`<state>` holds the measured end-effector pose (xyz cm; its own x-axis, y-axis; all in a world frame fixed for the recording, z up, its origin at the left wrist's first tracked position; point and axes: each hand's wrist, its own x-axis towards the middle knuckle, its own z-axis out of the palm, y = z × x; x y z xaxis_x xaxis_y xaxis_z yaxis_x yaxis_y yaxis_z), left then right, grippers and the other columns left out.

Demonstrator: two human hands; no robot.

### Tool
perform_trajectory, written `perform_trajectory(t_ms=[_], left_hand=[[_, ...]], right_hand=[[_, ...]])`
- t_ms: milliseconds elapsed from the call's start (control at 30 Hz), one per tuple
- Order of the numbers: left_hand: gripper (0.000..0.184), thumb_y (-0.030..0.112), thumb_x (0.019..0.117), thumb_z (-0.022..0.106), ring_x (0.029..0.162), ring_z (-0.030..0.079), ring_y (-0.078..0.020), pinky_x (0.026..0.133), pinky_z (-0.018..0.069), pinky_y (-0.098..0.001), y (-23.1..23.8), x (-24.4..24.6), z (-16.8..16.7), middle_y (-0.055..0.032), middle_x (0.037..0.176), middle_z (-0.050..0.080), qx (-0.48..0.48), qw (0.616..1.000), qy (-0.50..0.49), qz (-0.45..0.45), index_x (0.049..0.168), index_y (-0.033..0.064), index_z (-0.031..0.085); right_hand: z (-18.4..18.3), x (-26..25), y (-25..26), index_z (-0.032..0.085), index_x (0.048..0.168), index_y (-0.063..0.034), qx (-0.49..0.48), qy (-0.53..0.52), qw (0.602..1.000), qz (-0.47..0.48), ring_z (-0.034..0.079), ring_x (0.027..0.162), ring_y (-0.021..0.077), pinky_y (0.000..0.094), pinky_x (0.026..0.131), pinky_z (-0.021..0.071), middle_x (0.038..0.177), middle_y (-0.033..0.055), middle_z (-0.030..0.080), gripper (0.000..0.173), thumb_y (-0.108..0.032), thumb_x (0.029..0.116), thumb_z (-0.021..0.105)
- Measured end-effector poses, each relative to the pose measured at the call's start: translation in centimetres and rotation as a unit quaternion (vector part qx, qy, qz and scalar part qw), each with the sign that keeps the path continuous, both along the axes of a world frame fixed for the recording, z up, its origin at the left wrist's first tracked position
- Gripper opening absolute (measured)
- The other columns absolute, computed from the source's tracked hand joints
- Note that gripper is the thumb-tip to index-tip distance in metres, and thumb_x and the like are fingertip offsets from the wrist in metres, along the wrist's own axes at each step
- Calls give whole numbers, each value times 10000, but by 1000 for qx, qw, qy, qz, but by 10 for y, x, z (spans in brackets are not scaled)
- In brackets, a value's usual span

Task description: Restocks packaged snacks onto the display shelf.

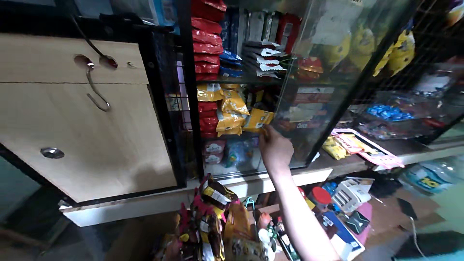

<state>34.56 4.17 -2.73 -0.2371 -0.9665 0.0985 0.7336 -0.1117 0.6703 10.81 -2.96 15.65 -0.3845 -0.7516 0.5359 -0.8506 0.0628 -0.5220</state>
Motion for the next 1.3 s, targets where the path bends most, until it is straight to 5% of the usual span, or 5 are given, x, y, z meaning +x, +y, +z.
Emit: perform_trajectory(t_ms=[200, 267, 567, 1033, 1300], left_hand=[[174, 104, 949, 536, 639, 639, -40, 602, 538, -200, 18, -10, 21, 17, 684, 656, 154, 969, -65, 180, 791, 94, 610], [253, 185, 1056, 466, 861, 692, -33, 756, 561, -199, 17, 15, -21, 6, 916, 736, -90, 993, -12, 78, 1019, 26, 660], [158, 415, 858, 730, 865, 683, 92, 787, 531, -99, 45, 3, 67, 152, 912, 763, -140, 988, -19, 68, 929, 285, 783], [212, 319, 964, 630, 967, 691, 74, 878, 533, -112, 37, -9, 48, 120, 1027, 777, -186, 980, 69, -11, 1074, 250, 797], [242, 323, 986, 595, 1003, 682, 85, 898, 527, -107, 32, -13, 41, 135, 1074, 770, -223, 974, 47, 8, 1125, 261, 783]], right_hand=[[5, 2, -1, 684, 1066, 62, 8, 52, 999, -14, 708, 839, 471, 612, 695, 536, 916, 262, 714, 258, -158, 1039, 554], [6, 1, -2, 667, 1014, 67, -84, 93, 992, -13, 703, 709, 448, 580, 576, 530, 806, 243, 696, 212, -124, 1006, 576], [71, 21, -3, 657, 1210, 19, -73, 74, 994, -34, 702, 842, 408, 512, 708, 569, 1294, 296, 575, 260, -104, 1041, 501], [62, 28, -36, 594, 1317, -26, -156, -38, 978, 133, 639, 1114, 398, 479, 888, 549, 1310, 273, 579, 284, -95, 1055, 509], [46, 23, -51, 550, 1303, 103, -277, -72, 940, 186, 663, 1137, 337, 431, 952, 548, 1279, 279, 630, 554, -46, 826, 790]])
